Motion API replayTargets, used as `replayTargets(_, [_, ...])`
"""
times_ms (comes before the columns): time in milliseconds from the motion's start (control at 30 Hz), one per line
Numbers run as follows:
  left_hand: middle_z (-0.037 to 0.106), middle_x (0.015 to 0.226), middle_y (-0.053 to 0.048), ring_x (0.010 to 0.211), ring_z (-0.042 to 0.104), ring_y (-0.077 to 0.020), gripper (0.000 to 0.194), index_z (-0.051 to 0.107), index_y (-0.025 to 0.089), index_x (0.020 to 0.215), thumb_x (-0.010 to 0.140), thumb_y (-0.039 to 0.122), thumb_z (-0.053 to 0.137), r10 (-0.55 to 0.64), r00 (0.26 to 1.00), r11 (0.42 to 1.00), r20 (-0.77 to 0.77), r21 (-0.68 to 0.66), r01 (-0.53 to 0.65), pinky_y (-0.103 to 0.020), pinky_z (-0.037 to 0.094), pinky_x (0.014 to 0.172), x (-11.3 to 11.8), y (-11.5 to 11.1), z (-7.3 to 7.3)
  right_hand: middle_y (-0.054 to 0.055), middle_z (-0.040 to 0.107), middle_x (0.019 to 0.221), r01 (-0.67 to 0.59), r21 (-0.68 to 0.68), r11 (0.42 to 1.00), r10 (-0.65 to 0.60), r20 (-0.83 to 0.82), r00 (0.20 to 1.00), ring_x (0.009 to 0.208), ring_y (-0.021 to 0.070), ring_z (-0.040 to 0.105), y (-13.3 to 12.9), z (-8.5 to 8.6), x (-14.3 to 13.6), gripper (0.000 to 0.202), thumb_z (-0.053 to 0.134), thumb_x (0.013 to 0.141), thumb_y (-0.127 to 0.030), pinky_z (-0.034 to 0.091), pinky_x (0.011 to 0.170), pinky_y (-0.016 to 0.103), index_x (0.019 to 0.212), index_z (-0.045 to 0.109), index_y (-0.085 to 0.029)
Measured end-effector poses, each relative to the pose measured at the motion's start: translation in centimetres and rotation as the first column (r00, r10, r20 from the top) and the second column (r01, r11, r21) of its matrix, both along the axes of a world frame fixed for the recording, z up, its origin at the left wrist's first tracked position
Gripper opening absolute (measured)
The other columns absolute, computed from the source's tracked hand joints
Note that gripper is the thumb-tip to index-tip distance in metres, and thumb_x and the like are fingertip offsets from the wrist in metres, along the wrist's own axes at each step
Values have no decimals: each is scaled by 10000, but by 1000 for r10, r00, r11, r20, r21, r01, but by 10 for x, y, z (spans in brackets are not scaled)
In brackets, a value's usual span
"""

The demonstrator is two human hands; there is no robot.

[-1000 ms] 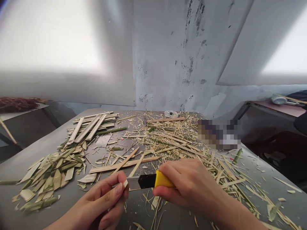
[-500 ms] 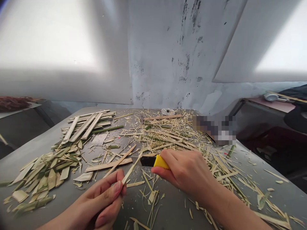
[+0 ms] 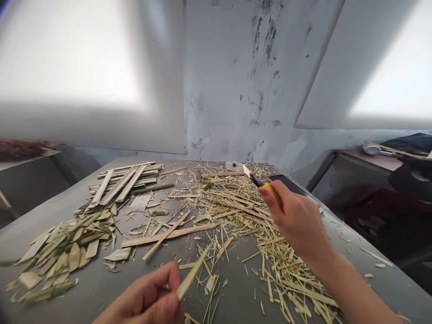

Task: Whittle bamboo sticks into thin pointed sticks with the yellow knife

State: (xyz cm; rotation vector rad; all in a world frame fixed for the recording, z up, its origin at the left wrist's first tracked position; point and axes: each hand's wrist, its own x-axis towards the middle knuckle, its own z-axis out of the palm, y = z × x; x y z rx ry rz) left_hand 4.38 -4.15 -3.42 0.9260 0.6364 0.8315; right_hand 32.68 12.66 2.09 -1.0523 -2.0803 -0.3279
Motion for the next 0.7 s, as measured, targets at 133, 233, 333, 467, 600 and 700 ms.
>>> replayTargets(133, [451,522,123,367,249,-12,456,566,209,967,939,640,715,229,973,973,-7,-34,-230,-117,212,394,-6,-2,17,-82,471,541,-152,-41,988,153,22,988,405,111,484,-20,-4,-18,455,375,1142,-572,350,443,212,856,496,-240])
replayTargets(233, [477,554,121,312,309,-9,442,596,219,984,922,633,736,272,962,958,30,-105,-267,-111,313,357,-8,-2,29,-78,474,549,-317,-56,947,319,32,947,404,104,456,-36,-15,-36,505,358,1134,-617,333,454,234,867,537,-227])
replayTargets(333, [473,558,129,310,295,0,403,610,218,947,940,603,731,289,956,952,56,-125,-280,-132,464,399,-9,1,35,-67,477,567,-436,-63,898,438,44,898,437,103,459,-49,-21,-48,539,341,1133,-630,328,491,249,875,562,-212])
replayTargets(467, [462,545,139,304,276,3,384,596,227,938,944,585,734,250,964,960,94,-153,-234,-145,507,412,-9,3,36,-61,489,595,-501,-52,864,504,59,862,472,95,458,-59,-21,-57,562,329,1135,-636,320,523,249,871,562,-199])
replayTargets(600, [447,538,137,300,264,7,387,574,225,918,949,575,737,181,979,973,97,-159,-165,-104,395,380,-11,1,36,-53,483,596,-498,-38,866,499,102,860,487,101,439,-63,-26,-61,583,317,1134,-643,292,534,265,829,543,-200])
replayTargets(700, [427,544,138,299,189,17,390,562,223,917,944,561,754,169,979,973,113,-178,-148,-98,199,332,-9,-2,37,-41,509,595,-450,-17,893,446,166,879,498,111,469,-56,-33,-61,627,271,1124,-681,288,545,276,795,529,-212])
